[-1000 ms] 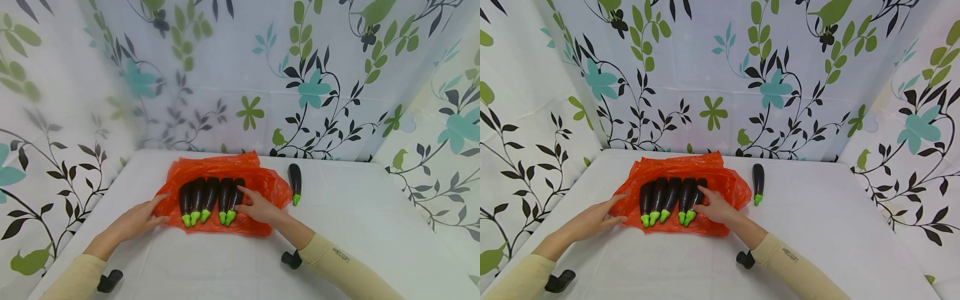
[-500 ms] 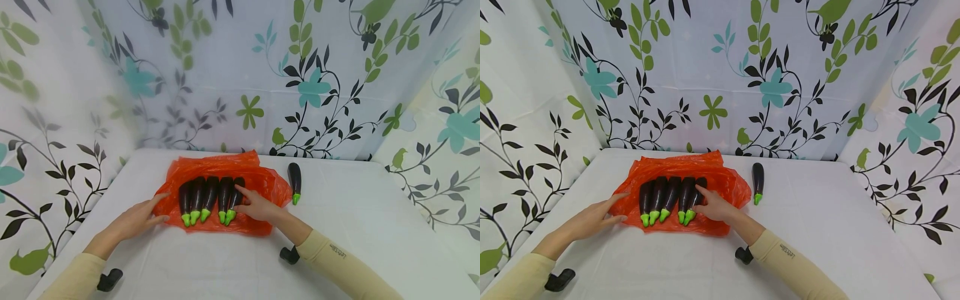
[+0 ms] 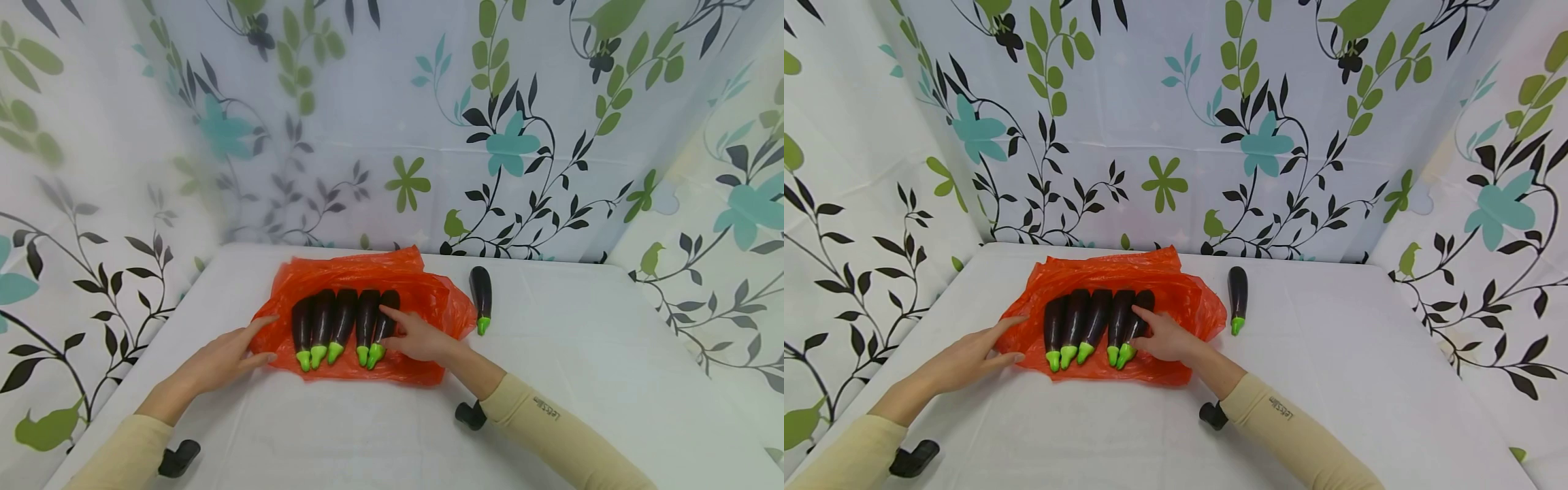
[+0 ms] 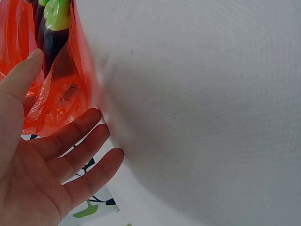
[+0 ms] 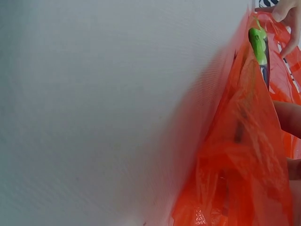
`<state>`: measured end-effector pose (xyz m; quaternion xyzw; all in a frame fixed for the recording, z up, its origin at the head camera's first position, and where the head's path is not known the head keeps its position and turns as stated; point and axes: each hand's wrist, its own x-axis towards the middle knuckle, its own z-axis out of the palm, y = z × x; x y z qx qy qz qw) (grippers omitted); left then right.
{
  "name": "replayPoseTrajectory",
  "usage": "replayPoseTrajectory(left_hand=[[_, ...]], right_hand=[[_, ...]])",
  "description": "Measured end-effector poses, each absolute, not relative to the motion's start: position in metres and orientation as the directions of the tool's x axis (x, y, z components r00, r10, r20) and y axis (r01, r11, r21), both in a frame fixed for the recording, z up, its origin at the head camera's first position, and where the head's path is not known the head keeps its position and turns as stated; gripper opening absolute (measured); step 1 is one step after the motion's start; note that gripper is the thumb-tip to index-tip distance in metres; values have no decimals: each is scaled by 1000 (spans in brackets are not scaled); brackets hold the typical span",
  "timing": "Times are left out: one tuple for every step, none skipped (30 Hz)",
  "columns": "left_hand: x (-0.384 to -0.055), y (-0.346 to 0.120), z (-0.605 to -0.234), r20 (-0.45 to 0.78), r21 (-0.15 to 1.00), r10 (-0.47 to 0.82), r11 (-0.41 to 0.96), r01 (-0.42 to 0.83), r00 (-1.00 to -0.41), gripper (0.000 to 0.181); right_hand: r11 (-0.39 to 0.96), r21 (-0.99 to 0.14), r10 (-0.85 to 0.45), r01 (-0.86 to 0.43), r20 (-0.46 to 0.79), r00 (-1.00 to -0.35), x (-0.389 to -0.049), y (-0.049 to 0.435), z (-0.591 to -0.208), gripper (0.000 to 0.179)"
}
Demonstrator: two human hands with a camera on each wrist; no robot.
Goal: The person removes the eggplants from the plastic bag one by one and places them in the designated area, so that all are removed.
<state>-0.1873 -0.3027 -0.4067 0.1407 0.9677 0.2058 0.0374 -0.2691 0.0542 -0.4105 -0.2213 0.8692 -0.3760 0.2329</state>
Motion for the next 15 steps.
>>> replayPoseTrajectory(left_hand=[[-187, -303, -407, -15, 409, 288, 876, 256, -958, 71], [-187, -303, -407, -17, 410, 287, 876, 255, -958, 71], [-187, -303, -407, -19, 410, 285, 876, 253, -958, 72], [-187, -303, -407, -21, 411, 285, 876, 252, -958, 72], [-187, -303, -407, -22, 412, 285, 876, 251, -958, 72], [-186, -303, -407, -24, 413, 284, 876, 250, -958, 72], [-186, -303, -407, -24, 414, 284, 876, 250, -958, 72], [-186, -303, -407, -22, 414, 285, 875, 250, -958, 72], [-186, -303, -407, -22, 414, 285, 875, 251, -958, 72], [-186, -303, -407, -21, 416, 284, 874, 250, -958, 72], [-186, -303, -407, -20, 416, 284, 874, 250, -959, 72], [-186, -303, -407, -20, 417, 284, 874, 250, -959, 72], [-186, -303, -407, -18, 417, 284, 874, 251, -959, 72], [-186, -303, -407, -18, 417, 284, 874, 251, -959, 71], [-186, -303, -407, -17, 417, 284, 873, 251, -959, 71]], right_hand=[[622, -753, -561, -213, -239, -793, -269, 54, -410, 71], [626, -749, -561, -217, -239, -793, -269, 54, -410, 71], [627, -747, -561, -219, -239, -792, -268, 53, -410, 70], [629, -745, -561, -220, -240, -793, -268, 53, -410, 70], [630, -745, -560, -221, -239, -793, -268, 53, -410, 70], [630, -745, -559, -219, -238, -794, -268, 53, -410, 70], [629, -746, -557, -216, -238, -796, -268, 53, -411, 69], [627, -750, -555, -212, -238, -797, -268, 53, -411, 69], [624, -753, -553, -207, -238, -799, -268, 53, -411, 69], [621, -758, -550, -200, -239, -800, -268, 52, -411, 69], [618, -763, -546, -192, -240, -803, -267, 52, -412, 68], [613, -768, -542, -183, -241, -805, -267, 52, -412, 68], [609, -774, -537, -174, -241, -808, -267, 52, -413, 68], [603, -781, -532, -163, -241, -812, -267, 52, -413, 67], [596, -788, -527, -154, -240, -815, -267, 52, -414, 67]])
